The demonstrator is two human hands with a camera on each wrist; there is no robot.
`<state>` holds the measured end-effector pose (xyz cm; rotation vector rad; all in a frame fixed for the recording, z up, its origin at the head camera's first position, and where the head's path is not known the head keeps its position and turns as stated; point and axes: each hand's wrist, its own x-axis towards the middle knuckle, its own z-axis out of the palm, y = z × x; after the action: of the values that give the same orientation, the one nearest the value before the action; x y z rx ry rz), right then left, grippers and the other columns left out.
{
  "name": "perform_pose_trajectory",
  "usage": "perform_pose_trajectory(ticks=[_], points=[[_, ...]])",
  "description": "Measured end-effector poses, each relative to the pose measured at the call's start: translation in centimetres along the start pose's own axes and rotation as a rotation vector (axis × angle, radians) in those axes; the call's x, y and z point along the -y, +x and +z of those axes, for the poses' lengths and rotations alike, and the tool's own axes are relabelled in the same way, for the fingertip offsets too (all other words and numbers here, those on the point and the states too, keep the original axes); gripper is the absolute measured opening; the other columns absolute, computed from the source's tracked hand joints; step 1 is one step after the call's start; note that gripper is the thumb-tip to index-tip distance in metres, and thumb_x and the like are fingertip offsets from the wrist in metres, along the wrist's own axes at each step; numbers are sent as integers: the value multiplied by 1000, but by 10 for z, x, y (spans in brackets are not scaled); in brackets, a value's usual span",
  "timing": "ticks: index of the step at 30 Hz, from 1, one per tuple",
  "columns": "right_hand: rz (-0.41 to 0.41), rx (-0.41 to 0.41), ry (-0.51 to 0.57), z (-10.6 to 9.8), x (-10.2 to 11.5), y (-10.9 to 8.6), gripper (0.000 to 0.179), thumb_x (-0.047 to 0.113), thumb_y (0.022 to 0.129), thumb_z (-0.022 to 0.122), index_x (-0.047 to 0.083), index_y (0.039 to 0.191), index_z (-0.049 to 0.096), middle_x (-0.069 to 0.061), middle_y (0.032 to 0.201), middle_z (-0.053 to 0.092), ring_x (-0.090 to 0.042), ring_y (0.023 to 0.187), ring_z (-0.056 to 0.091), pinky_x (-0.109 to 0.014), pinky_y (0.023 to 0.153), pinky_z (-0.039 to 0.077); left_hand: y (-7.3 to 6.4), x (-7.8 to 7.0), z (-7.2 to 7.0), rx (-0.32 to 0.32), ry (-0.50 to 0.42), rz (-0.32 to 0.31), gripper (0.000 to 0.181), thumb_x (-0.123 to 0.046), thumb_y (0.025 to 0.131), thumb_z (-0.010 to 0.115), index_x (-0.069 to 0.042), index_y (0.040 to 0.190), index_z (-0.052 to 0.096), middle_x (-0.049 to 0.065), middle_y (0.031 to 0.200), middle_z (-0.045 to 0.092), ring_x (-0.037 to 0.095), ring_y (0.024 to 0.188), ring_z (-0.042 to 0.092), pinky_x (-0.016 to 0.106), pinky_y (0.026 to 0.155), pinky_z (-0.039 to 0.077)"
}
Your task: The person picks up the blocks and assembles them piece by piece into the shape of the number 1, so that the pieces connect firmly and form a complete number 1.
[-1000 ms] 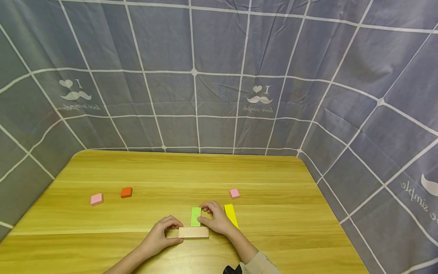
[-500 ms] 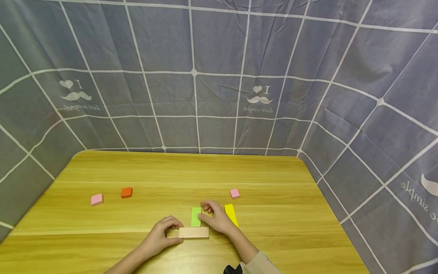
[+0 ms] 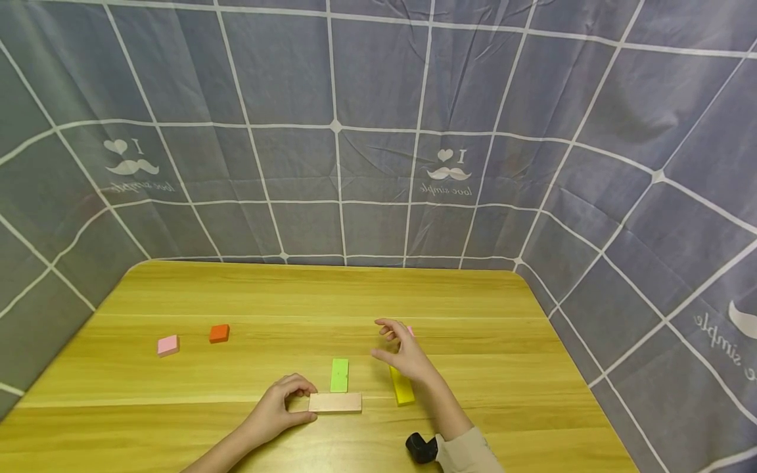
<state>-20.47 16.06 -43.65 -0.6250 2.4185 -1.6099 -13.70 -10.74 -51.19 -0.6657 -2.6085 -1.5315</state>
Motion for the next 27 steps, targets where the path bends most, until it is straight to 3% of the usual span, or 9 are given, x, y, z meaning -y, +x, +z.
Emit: perform_pose_trajectory(ticks=[6, 11, 19, 27], points=[[21, -32, -7, -17, -38, -2, 60, 9, 82, 67, -1, 133, 38, -24, 113, 42, -35, 96, 38, -32, 76, 33, -1, 0, 0, 2, -1, -3, 30, -21, 68, 80, -13, 92, 64, -9, 91, 59, 8, 82, 48, 26, 75, 42], [65, -21, 63, -25, -47, -11, 66, 6, 78, 71, 2, 135, 37, -22, 114, 43, -32, 96, 39, -31, 76, 32, -1, 0, -1, 3, -8, -4, 30, -20, 68, 80, -11, 92, 64, -5, 91, 60, 9, 82, 48, 25, 75, 43], [25, 108, 117, -30, -62, -25, 74, 2, 75, 71, -4, 137, 31, -25, 113, 39, -29, 89, 35, -28, 70, 30, -1, 1, 0, 1, -8, 0, 29, -21, 68, 80, -13, 92, 64, -8, 90, 60, 9, 82, 48, 25, 74, 43], [33, 194, 133, -34, -70, -31, 77, 4, 76, 72, -4, 138, 27, -23, 113, 36, -25, 91, 31, -27, 73, 29, 0, 1, 1, -4, -7, 14, 29, -22, 68, 80, -14, 92, 64, -9, 90, 59, 8, 81, 47, 25, 74, 42]])
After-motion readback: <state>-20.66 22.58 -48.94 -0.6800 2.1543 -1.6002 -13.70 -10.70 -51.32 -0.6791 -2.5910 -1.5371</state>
